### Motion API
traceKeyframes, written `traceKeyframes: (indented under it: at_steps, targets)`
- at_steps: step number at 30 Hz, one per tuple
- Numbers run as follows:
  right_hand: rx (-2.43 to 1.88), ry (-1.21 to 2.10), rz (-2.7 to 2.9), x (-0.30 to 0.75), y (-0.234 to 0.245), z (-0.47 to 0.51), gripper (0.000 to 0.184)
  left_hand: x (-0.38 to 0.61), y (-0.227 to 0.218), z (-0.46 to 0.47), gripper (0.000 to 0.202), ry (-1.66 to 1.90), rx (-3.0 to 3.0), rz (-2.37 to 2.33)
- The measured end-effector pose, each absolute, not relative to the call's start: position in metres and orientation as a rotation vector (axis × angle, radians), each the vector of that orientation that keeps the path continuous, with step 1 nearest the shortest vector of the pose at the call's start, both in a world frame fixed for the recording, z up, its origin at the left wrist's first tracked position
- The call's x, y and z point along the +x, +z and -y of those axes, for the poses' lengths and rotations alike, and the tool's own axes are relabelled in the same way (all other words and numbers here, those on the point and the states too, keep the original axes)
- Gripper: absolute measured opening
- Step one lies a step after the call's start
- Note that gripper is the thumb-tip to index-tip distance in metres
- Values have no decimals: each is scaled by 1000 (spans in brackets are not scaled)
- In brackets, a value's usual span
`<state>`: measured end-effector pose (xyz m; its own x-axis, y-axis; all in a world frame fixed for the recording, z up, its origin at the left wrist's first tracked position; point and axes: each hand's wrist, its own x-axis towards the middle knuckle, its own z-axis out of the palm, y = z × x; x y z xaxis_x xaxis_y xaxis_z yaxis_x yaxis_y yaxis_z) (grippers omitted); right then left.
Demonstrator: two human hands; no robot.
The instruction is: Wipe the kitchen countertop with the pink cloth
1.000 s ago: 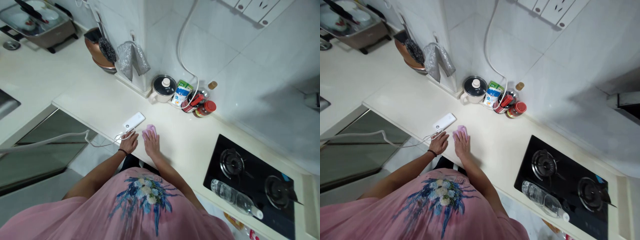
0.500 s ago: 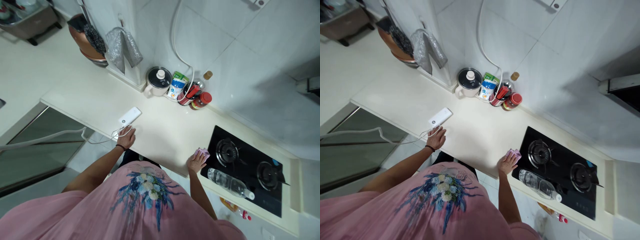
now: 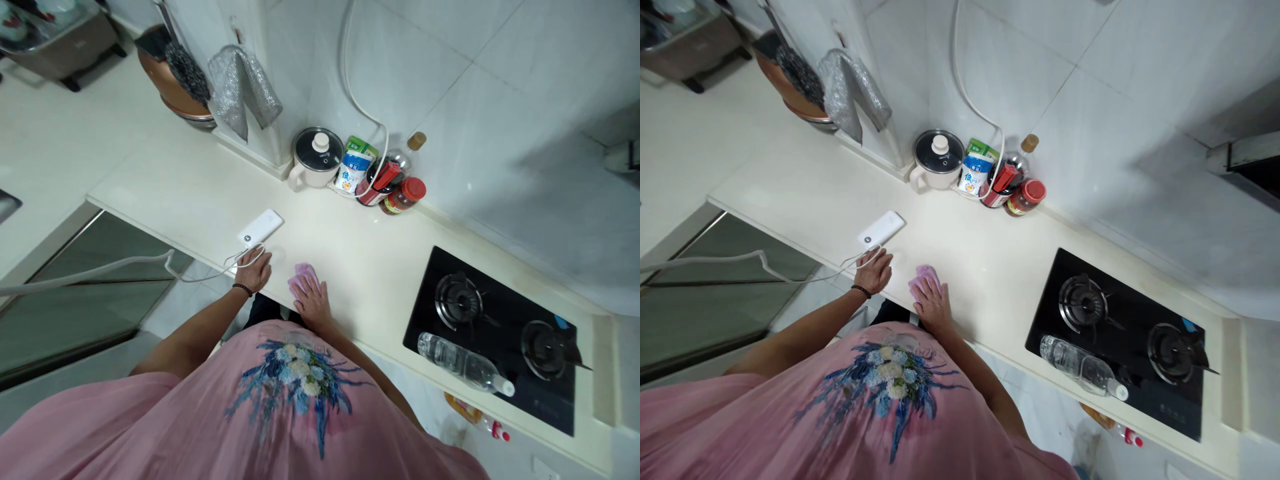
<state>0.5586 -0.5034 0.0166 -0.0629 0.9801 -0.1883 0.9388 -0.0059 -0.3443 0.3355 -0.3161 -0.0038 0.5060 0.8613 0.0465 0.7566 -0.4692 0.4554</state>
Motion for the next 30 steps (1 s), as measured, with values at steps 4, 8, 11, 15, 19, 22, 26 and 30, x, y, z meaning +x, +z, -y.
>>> traceKeyframes:
  at_steps: [4, 8, 11, 15, 19, 22, 26, 30]
  targets:
    - [-2334, 546, 1952, 600, 14, 567, 57, 336, -3, 315, 44, 383, 2363, -1331]
    - [-2825, 369, 1360, 660, 8, 644, 63, 335, -5, 316, 46, 397, 2338, -1338]
    - [-2994, 188, 890, 690, 4, 673, 67, 335, -6, 316, 46, 392, 2328, -1350]
    - [-3013, 100, 636, 687, 0, 658, 69, 334, -6, 316, 45, 389, 2345, -1337]
    - [-2853, 312, 1249, 638, -2, 618, 65, 334, -7, 316, 45, 398, 2351, -1353]
    - [-2567, 515, 1764, 603, -4, 601, 61, 334, -7, 316, 45, 396, 2354, -1355]
    - [-2461, 566, 1847, 605, -1, 617, 58, 334, -6, 315, 45, 380, 2353, -1333]
    - [-2674, 472, 1611, 654, 3, 652, 61, 334, -8, 316, 47, 390, 2329, -1345]
